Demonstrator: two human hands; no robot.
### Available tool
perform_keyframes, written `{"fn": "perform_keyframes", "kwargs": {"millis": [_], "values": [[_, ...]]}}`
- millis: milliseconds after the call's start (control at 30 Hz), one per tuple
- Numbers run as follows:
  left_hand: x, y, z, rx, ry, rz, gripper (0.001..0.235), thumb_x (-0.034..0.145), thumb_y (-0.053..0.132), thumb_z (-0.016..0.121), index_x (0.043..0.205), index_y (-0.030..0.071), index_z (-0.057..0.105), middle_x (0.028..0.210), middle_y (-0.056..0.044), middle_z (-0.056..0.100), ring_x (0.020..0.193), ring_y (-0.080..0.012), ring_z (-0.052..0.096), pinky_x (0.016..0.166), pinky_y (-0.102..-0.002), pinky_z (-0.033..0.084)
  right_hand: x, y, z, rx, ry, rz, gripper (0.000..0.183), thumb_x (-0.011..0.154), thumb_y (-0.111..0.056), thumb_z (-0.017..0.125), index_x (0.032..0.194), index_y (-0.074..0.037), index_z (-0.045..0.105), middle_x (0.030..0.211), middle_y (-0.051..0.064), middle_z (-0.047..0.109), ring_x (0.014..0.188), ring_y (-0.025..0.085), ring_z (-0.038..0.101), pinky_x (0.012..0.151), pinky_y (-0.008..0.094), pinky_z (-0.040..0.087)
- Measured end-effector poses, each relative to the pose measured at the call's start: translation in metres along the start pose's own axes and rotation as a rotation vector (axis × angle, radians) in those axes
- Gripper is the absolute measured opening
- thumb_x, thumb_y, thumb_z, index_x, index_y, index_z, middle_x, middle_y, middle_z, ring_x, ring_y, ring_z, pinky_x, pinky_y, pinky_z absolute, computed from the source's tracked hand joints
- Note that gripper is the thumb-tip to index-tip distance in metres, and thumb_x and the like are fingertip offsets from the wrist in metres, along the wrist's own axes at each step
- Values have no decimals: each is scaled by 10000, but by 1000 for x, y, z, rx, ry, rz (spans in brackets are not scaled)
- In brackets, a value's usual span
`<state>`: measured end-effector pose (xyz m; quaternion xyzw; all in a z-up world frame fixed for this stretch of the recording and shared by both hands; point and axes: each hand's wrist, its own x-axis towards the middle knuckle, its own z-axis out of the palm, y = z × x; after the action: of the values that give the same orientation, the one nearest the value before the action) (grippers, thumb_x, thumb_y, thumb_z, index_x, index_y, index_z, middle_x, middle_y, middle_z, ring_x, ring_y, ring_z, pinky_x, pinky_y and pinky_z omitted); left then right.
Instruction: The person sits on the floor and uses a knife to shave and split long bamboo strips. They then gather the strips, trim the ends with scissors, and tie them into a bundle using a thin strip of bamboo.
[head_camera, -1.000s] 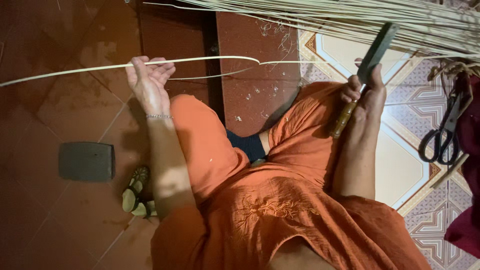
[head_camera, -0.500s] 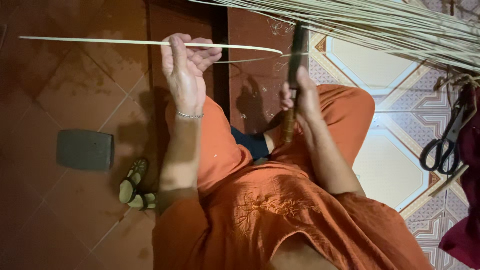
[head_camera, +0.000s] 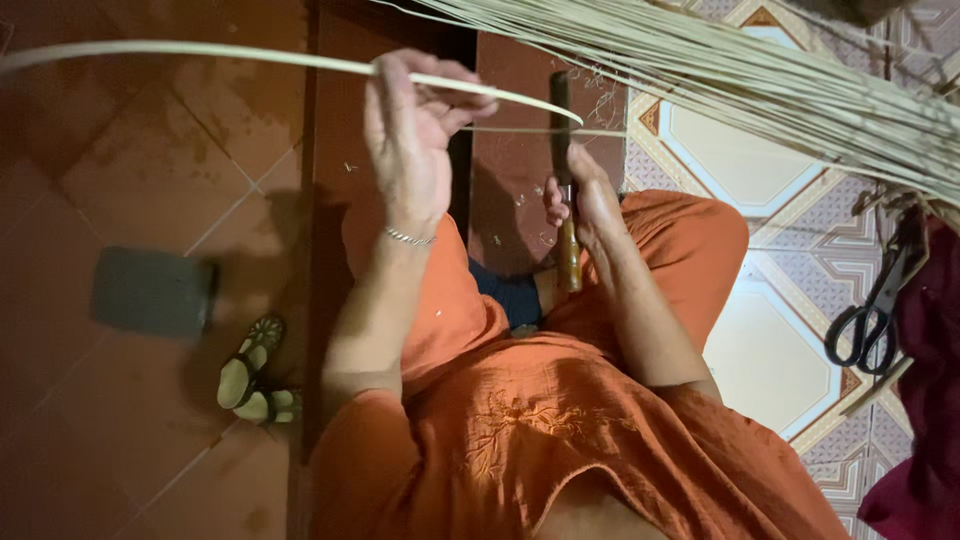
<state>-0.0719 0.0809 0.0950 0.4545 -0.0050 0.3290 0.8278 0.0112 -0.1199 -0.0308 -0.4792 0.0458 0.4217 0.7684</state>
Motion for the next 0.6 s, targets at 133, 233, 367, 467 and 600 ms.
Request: {"fn": "perform_keyframes", "kwargs": {"millis": [133, 233, 367, 467, 600], "values": [[34, -29, 13, 108, -118, 45, 370, 1112, 410, 520, 1210, 61, 596, 1083, -168, 737, 967, -297, 768, 853, -480, 649, -10, -1, 5, -85, -55, 69, 308, 1133, -410, 408, 1227, -142, 529, 649, 26, 492, 440, 110, 392, 395, 285, 347], [46, -63, 32, 271, -295, 83, 448, 1034, 419, 666, 1284, 66, 550, 1221, -169, 672, 1077, -282, 731, 959, -501, 614, -11, -7, 8, 64, -63, 229, 261, 1069, -422, 420, 1186, -210, 515, 579, 12, 456, 379, 87, 351, 358, 261, 326], [38, -103, 25, 740, -516, 100, 738, 948, 435, 723, 1465, 48, 367, 1445, -156, 525, 1297, -219, 565, 1082, -472, 497, -3, -32, -15, 248, -173, 282, 366, 1108, -502, 427, 1072, -141, 473, 587, 27, 444, 393, 93, 343, 368, 256, 318], [29, -126, -9, 1115, -470, 61, 620, 1031, 348, 726, 1471, 14, 445, 1484, -229, 498, 1356, -313, 461, 1080, -468, 433, -7, -55, -26, 242, -200, 165, 367, 1122, -512, 417, 1081, -153, 483, 580, 22, 421, 394, 88, 324, 364, 239, 293], [25, -132, -56, 1176, -482, -369, 232, 1084, 275, 590, 1165, 130, 752, 952, -49, 754, 854, -178, 693, 762, -300, 553, -20, -73, -25, 185, -251, 49, 310, 1131, -487, 400, 1125, -190, 492, 555, 10, 378, 398, 92, 310, 366, 243, 276]]}}
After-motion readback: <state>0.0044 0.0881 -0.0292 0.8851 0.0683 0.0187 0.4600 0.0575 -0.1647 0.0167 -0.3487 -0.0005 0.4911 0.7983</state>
